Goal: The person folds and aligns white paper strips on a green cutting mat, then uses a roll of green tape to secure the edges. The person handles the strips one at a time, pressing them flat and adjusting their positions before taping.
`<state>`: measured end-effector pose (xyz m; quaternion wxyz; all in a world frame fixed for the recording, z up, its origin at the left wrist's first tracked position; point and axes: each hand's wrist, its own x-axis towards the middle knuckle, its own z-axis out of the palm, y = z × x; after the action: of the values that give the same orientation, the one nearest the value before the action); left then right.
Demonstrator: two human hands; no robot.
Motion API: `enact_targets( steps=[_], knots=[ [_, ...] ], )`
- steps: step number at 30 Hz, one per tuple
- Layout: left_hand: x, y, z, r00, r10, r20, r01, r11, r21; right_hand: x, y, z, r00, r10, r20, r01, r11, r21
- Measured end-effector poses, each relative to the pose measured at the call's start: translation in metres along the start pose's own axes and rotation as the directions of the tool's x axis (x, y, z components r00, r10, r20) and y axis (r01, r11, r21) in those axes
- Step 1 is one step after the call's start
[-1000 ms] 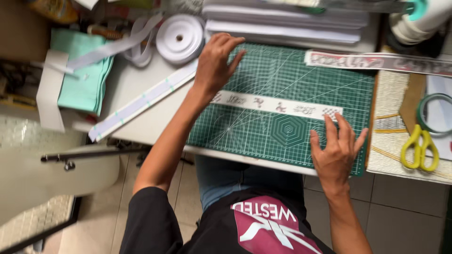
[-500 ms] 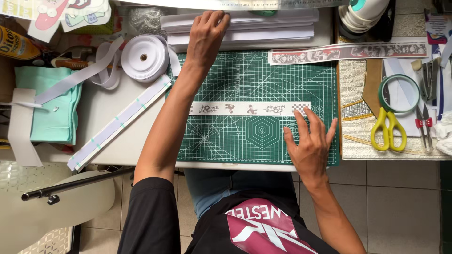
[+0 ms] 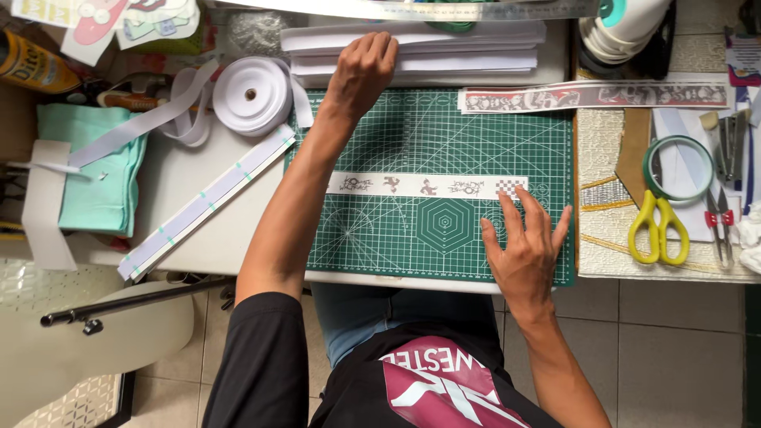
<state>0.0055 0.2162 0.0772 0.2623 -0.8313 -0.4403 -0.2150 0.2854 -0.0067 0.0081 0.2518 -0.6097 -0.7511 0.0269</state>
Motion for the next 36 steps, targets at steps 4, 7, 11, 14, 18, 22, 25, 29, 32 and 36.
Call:
enact_targets(
  steps=[4,7,11,14,18,22,25,29,32,36],
  knots=[
    [-0.002,0.0,-0.012,0.993,-0.087,-0.077,0.075,0.988,-0.137,-0.001,0.002,0.0,1.0,-0.006,-0.003,0.006,1.0,-0.013],
    [-0.002,-0.001,-0.02,0.99,-0.1,-0.096,0.081,0.979,-0.187,0.0,0.004,0.001,1.0,-0.001,0.019,0.001,1.0,-0.002],
    [0.001,0.0,-0.017,0.986,-0.137,-0.096,0.116,0.973,-0.201,-0.001,0.007,0.002,1.0,-0.008,0.011,0.008,1.0,0.003],
    [0.004,-0.001,-0.01,0.984,-0.16,-0.082,0.143,0.973,-0.179,-0.001,0.008,0.005,1.0,-0.014,0.001,0.014,1.0,-0.005],
    [0.003,-0.002,-0.008,0.96,-0.25,-0.13,0.213,0.946,-0.246,0.0,0.01,0.008,1.0,-0.021,-0.01,0.021,1.0,-0.017],
    [-0.005,-0.003,-0.019,0.928,-0.26,-0.267,0.186,0.944,-0.273,-0.002,0.013,0.011,1.0,-0.02,-0.011,0.02,1.0,-0.023],
    [-0.009,0.004,-0.035,0.89,-0.229,-0.395,0.132,0.957,-0.257,-0.004,0.016,0.012,0.999,-0.013,-0.043,0.014,1.0,0.027],
    [-0.021,0.045,-0.071,0.878,-0.204,-0.433,-0.052,0.859,-0.51,-0.005,0.013,0.001,0.99,-0.044,-0.131,0.052,0.997,0.057],
    [-0.047,0.089,-0.114,0.894,-0.043,-0.447,-0.263,0.756,-0.599,-0.005,0.003,-0.02,0.982,-0.014,-0.189,0.067,0.958,0.277],
    [-0.079,0.12,-0.16,0.921,0.132,-0.366,-0.34,0.729,-0.594,-0.008,-0.013,-0.051,0.999,0.031,0.045,-0.055,0.481,0.875]
  ],
)
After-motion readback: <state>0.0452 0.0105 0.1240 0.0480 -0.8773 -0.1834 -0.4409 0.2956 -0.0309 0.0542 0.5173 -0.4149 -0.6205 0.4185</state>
